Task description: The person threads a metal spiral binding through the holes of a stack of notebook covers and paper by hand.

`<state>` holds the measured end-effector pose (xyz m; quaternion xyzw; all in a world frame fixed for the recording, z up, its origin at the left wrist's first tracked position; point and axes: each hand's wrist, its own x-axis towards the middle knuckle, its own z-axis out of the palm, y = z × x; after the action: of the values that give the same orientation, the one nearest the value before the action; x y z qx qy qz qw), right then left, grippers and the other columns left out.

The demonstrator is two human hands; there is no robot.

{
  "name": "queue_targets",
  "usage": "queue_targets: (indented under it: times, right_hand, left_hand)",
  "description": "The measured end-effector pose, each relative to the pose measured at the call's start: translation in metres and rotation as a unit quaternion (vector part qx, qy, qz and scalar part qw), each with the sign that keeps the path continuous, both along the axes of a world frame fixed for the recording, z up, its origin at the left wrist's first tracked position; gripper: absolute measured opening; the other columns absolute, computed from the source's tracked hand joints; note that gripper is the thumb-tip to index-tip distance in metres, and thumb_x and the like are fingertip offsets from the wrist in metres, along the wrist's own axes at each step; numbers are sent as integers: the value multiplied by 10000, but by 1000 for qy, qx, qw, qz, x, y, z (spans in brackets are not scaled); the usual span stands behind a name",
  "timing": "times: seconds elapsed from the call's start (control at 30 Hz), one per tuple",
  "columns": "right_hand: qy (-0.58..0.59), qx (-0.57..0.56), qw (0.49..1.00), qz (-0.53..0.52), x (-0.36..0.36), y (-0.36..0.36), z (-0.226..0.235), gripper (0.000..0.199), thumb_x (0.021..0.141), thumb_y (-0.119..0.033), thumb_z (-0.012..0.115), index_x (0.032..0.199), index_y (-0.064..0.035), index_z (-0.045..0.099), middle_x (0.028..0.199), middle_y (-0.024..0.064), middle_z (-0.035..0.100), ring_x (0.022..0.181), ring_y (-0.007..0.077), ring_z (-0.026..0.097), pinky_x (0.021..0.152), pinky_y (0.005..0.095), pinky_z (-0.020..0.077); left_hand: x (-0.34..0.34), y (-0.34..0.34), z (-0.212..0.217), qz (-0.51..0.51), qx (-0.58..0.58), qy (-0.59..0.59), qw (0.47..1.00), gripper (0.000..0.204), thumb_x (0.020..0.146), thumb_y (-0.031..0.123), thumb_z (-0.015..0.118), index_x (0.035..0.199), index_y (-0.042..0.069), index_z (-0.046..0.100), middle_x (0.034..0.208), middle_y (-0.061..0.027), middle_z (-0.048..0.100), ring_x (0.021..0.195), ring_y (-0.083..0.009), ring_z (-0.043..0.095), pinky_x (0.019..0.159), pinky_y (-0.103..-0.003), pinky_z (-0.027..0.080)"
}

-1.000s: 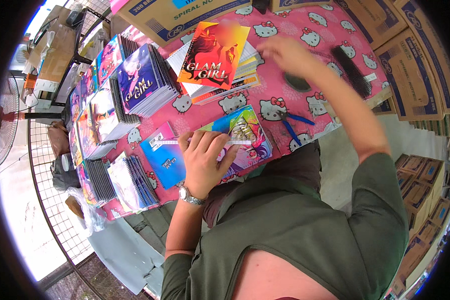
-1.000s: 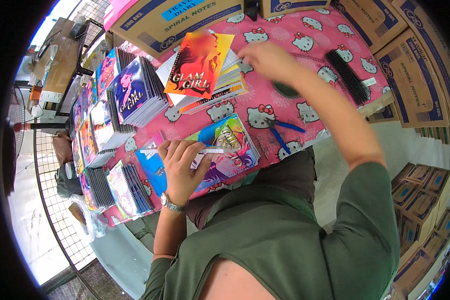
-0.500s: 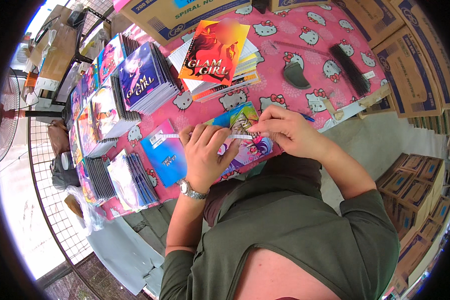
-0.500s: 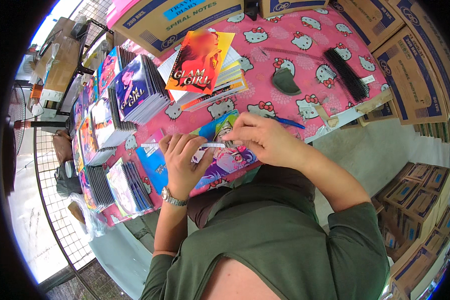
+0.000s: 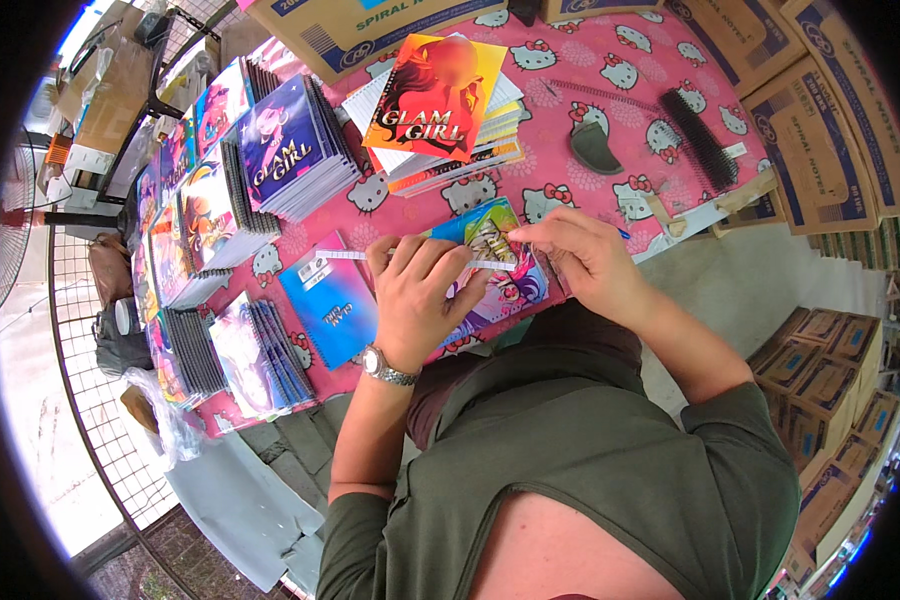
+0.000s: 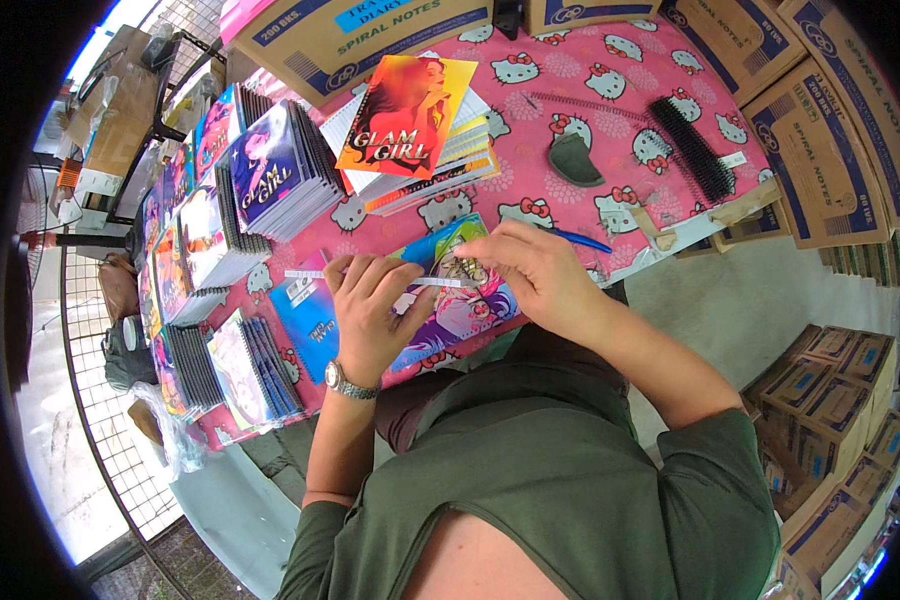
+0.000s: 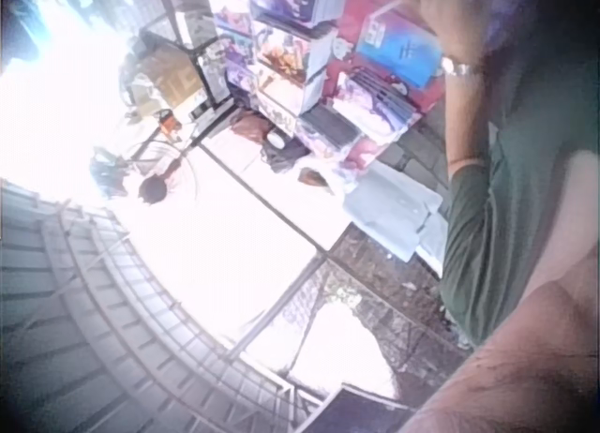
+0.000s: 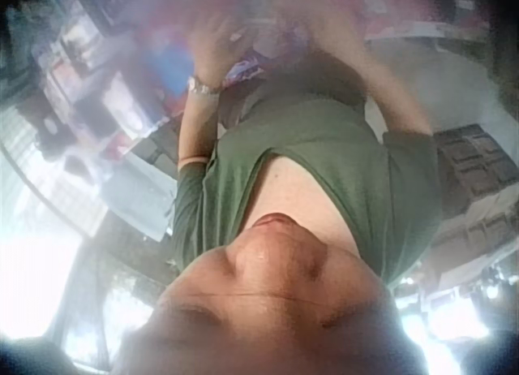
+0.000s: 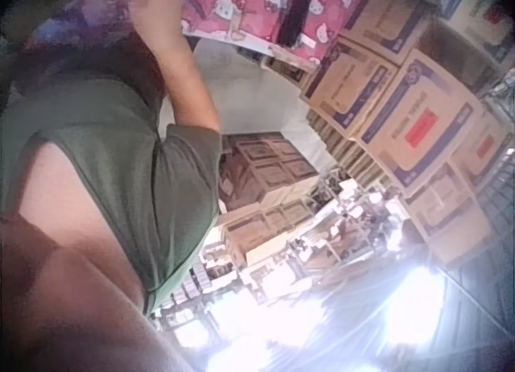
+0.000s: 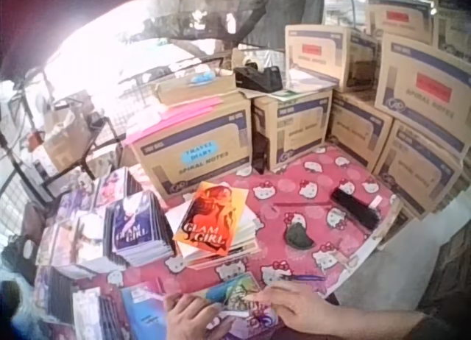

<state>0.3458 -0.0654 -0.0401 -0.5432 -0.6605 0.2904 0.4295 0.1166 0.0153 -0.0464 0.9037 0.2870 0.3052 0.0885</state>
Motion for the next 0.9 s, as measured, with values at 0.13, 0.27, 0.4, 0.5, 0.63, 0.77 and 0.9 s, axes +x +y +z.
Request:
queue_targets:
  times: [0.13, 0.27, 0.4, 0.5, 0.63, 0.77, 0.9]
  right_hand:
    - [-12, -12, 998, 59, -3, -2, 4, 473, 846, 143, 529, 1198, -123, 700, 955, 112, 599, 865, 288, 637, 748, 357, 522]
    - [10, -42, 998, 43, -4, -11, 3, 470, 850, 138, 520, 1201, -117, 700, 907, 110, 584, 836, 283, 623, 734, 349, 512]
    - [240, -202, 950, 8, -19, -12, -13, 480, 836, 137, 528, 1217, -107, 689, 889, 110, 572, 809, 272, 609, 717, 347, 501]
    - [-22, -2, 1000, 15, -9, -18, -8, 402, 894, 84, 563, 1239, -89, 673, 881, 87, 576, 793, 238, 605, 700, 339, 499]
    - [83, -89, 992, 35, -5, -21, -9, 360, 934, 26, 598, 1271, -84, 663, 911, 77, 580, 821, 234, 606, 708, 332, 500]
    - [114, -91, 989, 13, -13, -13, -8, 356, 961, -16, 602, 1312, -66, 635, 928, 95, 589, 843, 235, 615, 734, 322, 503]
    - [-18, 28, 999, 5, -9, -10, -9, 331, 988, -88, 609, 1316, -41, 599, 921, 104, 591, 821, 225, 615, 753, 317, 508]
  left_hand:
    - [-1, 1, 1, -11, -1, -5, 1000, 270, 726, 225, 838, 922, 124, 681, 937, -16, 679, 867, -221, 614, 888, -408, 383]
    - [-1, 2, 1, -20, -5, -9, 1000, 263, 729, 225, 835, 913, 125, 677, 919, -9, 675, 858, -216, 613, 878, -407, 381]
    - [3, 2, 1, -25, 2, -4, 1000, 264, 721, 224, 838, 902, 125, 673, 906, -2, 675, 855, -210, 612, 872, -404, 380]
    - [2, 3, 2, -26, -1, -5, 1000, 264, 717, 223, 840, 894, 126, 670, 899, 2, 675, 851, -206, 611, 870, -400, 378]
    - [6, 1, 1, -5, 0, 3, 1000, 252, 722, 209, 831, 896, 125, 669, 902, -5, 678, 857, -213, 614, 882, -404, 380]
    - [15, -5, 4, 21, 3, 21, 1000, 255, 776, 184, 775, 991, 112, 658, 970, -36, 681, 925, -237, 620, 928, -432, 389]
    - [28, -18, 5, 13, 11, 79, 997, 348, 846, 174, 693, 1173, 93, 603, 1083, -70, 663, 1021, -261, 600, 979, -477, 385]
